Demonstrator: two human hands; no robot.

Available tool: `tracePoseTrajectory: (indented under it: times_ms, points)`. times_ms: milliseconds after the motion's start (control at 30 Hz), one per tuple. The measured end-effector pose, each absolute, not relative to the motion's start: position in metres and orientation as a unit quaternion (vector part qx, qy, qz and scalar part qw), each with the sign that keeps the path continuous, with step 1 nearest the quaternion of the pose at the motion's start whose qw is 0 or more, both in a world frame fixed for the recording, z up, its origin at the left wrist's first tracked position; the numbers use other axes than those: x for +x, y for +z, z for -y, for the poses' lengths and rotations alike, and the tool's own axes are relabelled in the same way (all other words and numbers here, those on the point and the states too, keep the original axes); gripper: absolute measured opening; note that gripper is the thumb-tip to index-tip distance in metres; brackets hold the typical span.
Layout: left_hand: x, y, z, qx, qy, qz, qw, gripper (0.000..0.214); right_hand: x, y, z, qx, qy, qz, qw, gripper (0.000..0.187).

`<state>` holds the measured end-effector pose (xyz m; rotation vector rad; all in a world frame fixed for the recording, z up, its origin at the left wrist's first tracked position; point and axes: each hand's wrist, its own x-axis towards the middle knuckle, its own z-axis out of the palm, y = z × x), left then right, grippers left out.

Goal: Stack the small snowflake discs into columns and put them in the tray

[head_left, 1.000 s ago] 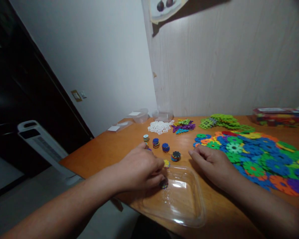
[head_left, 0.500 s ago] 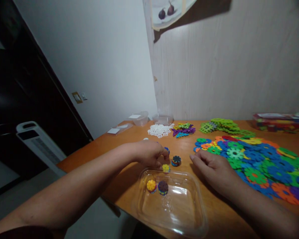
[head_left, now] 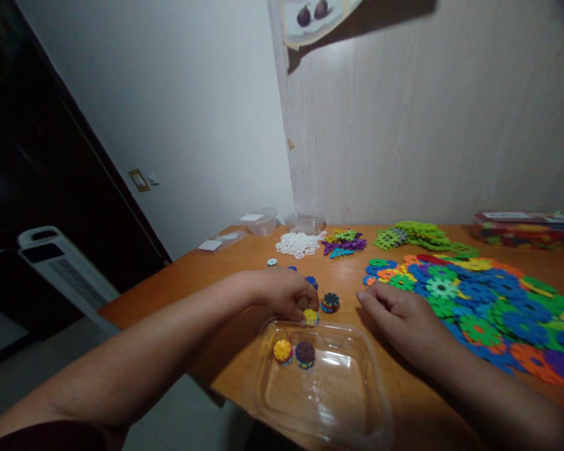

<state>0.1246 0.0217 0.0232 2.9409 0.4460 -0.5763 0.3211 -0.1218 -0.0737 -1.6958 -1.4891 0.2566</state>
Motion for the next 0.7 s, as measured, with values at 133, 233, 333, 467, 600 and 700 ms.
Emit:
tracePoseTrajectory:
  times_ms: [133, 233, 333, 467, 600, 700]
  points:
    - [0.123, 0.022, -0.021, 0.971, -0.176, -0.147, 0.065, 0.038, 0.321, -0.074, 0.122, -0.675, 0.104, 0.596, 0.423, 0.040]
    - [0.121, 0.023, -0.021, 0.972, -0.165, -0.153, 0.070, 0.033, 0.321, -0.073, 0.123, -0.677, 0.105, 0.597, 0.418, 0.040]
    - [0.115, 0.028, -0.021, 0.973, -0.138, -0.165, 0.083, 0.027, 0.321, -0.070, 0.124, -0.681, 0.108, 0.596, 0.413, 0.040]
    - [0.101, 0.043, -0.018, 0.974, -0.093, -0.188, 0.088, 0.026, 0.321, -0.069, 0.126, -0.679, 0.115, 0.598, 0.409, 0.040]
    - [0.084, 0.056, -0.002, 0.978, -0.041, -0.191, 0.069, 0.028, 0.320, -0.069, 0.126, -0.674, 0.113, 0.604, 0.410, 0.040]
    - [0.075, 0.056, 0.016, 0.988, -0.024, -0.150, 0.042, 0.024, 0.320, -0.069, 0.126, -0.673, 0.109, 0.607, 0.408, 0.040]
